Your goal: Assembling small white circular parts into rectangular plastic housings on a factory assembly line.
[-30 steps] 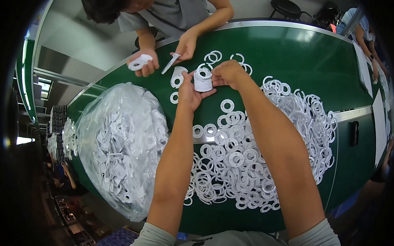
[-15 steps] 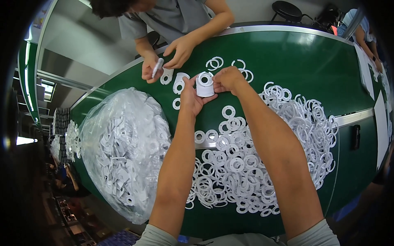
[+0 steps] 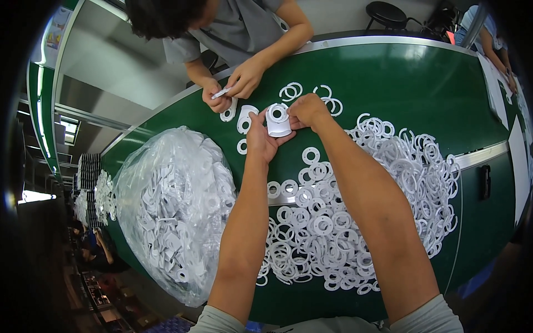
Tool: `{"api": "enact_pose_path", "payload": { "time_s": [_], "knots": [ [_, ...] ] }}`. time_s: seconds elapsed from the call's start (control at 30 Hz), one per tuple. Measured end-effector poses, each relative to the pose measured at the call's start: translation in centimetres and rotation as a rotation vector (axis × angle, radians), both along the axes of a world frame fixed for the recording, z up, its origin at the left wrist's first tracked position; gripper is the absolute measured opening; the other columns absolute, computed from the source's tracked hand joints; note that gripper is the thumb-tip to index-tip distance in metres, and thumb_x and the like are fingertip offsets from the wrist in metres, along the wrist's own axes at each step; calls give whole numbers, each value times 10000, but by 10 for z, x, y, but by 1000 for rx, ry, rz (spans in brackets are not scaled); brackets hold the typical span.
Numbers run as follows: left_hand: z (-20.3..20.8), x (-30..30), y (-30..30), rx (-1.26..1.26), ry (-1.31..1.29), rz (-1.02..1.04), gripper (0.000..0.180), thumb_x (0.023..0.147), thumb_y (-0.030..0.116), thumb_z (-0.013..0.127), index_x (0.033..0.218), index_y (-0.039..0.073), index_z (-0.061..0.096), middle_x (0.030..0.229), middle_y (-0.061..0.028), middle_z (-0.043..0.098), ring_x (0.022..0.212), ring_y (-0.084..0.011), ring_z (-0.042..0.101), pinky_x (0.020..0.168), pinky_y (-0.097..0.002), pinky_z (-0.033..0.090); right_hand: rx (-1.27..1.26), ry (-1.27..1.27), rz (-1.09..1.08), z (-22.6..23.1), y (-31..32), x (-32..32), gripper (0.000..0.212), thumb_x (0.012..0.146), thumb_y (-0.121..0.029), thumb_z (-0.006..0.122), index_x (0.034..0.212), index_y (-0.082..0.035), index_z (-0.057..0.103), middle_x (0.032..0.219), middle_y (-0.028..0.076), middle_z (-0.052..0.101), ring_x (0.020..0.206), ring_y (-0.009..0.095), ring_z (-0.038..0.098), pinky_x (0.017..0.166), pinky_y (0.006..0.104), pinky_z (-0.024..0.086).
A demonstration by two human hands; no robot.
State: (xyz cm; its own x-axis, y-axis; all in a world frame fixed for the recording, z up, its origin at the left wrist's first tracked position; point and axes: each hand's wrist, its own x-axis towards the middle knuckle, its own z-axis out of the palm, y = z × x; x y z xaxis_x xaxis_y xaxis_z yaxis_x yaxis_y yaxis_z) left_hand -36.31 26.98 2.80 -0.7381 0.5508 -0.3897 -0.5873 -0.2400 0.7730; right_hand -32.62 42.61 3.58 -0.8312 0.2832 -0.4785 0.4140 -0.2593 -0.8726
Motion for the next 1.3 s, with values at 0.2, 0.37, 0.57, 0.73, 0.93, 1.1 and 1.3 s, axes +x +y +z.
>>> {"api": "enact_pose_path", "payload": {
  "time_s": [0.2,0.37,0.57,0.73,0.93,1.1,1.3],
  "knots": [
    [-2,-1,-3,1,4,-2,668,973,567,112,1361,86,366,1242,-149,560,1093,-333,592,882,-535,508,55,-11,21,6,-4,-1,100,815,-66,665,813,23,619,713,105,634,586,178,628,561,290,560],
    [-1,-1,0,-4,-4,-4,674,972,571,114,1363,80,360,1246,-149,557,1103,-333,585,889,-544,499,51,26,-11,1,-2,-1,88,790,-15,653,822,67,658,738,148,653,609,218,651,546,327,584],
    [-1,-2,-2,0,-7,-14,672,974,569,118,1364,76,356,1242,-150,557,1110,-334,581,894,-549,494,102,28,18,1,-3,-3,94,796,-27,659,816,65,658,745,140,659,618,215,655,549,330,586],
    [0,0,-1,-4,-14,-14,663,976,564,123,1361,79,361,1237,-150,560,1105,-334,583,897,-549,493,175,19,41,5,-3,-1,96,798,-36,655,816,58,653,732,137,660,606,201,656,551,316,584],
    [-9,-3,-3,5,19,-24,510,1014,441,214,1324,86,411,1206,-134,577,1073,-313,603,850,-519,531,287,26,56,10,-8,-2,86,794,-22,651,794,64,651,717,137,656,592,197,654,538,308,583],
    [-8,-2,-2,4,48,6,412,1021,347,273,1301,96,440,1201,-128,575,1040,-303,618,804,-506,558,305,29,61,8,-6,-2,92,797,-30,648,796,62,645,718,138,652,596,198,651,543,311,580],
    [-7,-1,-2,-4,52,-15,402,1025,324,264,1309,94,434,1212,-130,567,1031,-306,620,809,-512,554,-82,-6,-6,-6,1,0,129,823,-63,648,812,64,625,767,155,638,645,225,645,572,348,585]
  ]
}}
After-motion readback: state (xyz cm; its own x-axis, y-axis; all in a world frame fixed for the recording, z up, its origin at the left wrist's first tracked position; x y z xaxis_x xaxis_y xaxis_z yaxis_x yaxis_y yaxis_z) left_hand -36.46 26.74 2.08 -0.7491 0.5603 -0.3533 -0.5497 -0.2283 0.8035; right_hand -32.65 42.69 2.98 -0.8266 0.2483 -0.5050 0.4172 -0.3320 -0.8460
